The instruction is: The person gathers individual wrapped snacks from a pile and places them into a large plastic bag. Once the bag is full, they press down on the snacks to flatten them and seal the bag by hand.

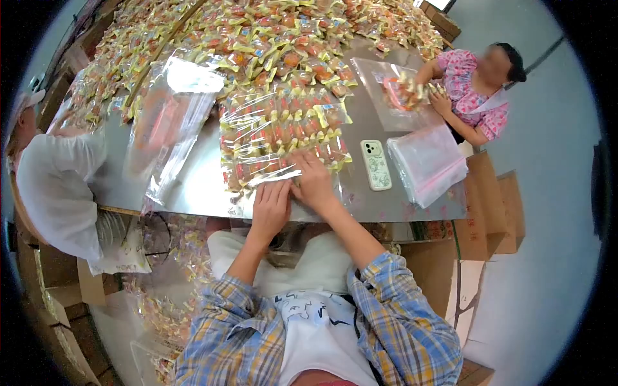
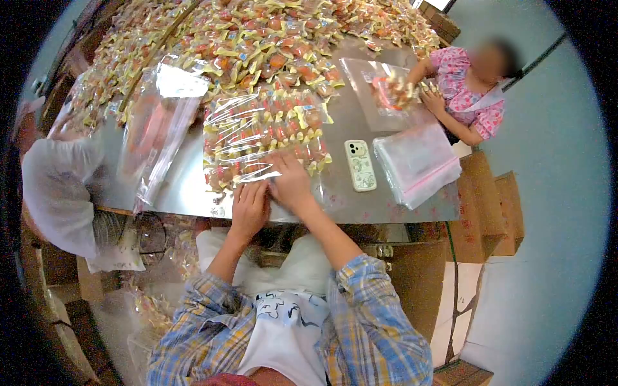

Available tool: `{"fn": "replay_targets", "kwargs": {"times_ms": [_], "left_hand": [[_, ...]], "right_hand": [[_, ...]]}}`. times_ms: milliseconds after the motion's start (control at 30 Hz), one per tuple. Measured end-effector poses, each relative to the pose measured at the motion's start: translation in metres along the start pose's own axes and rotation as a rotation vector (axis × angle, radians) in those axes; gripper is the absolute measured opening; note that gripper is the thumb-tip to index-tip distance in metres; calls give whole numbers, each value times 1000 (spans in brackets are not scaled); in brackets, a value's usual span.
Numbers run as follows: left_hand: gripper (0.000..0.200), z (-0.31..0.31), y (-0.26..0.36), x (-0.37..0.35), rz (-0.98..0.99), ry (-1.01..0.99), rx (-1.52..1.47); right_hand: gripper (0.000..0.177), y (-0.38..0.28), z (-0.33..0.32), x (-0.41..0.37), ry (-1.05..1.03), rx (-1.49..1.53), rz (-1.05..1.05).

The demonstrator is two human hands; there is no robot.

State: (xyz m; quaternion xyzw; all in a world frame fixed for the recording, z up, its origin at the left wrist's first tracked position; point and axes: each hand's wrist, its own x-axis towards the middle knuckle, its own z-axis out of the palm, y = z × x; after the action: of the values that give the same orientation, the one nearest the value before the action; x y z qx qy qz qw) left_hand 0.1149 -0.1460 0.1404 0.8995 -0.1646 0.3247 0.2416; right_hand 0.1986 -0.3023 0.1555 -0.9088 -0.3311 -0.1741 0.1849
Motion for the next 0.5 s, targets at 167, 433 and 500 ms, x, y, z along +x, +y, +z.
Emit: {"fn": "replay_targets", "kwargs": {"times_ms": [167, 433, 500], "left_hand": [[43, -3, -5, 16, -15, -17, 193], [49, 2, -14, 5, 54, -19, 251], [50, 8, -9, 7, 50, -62, 272]], "right_hand": [[71, 1, -26, -4, -112, -108, -93], [58, 26, -17, -2, -88, -18, -97], [56, 29, -13, 0, -38, -41, -91]]}}
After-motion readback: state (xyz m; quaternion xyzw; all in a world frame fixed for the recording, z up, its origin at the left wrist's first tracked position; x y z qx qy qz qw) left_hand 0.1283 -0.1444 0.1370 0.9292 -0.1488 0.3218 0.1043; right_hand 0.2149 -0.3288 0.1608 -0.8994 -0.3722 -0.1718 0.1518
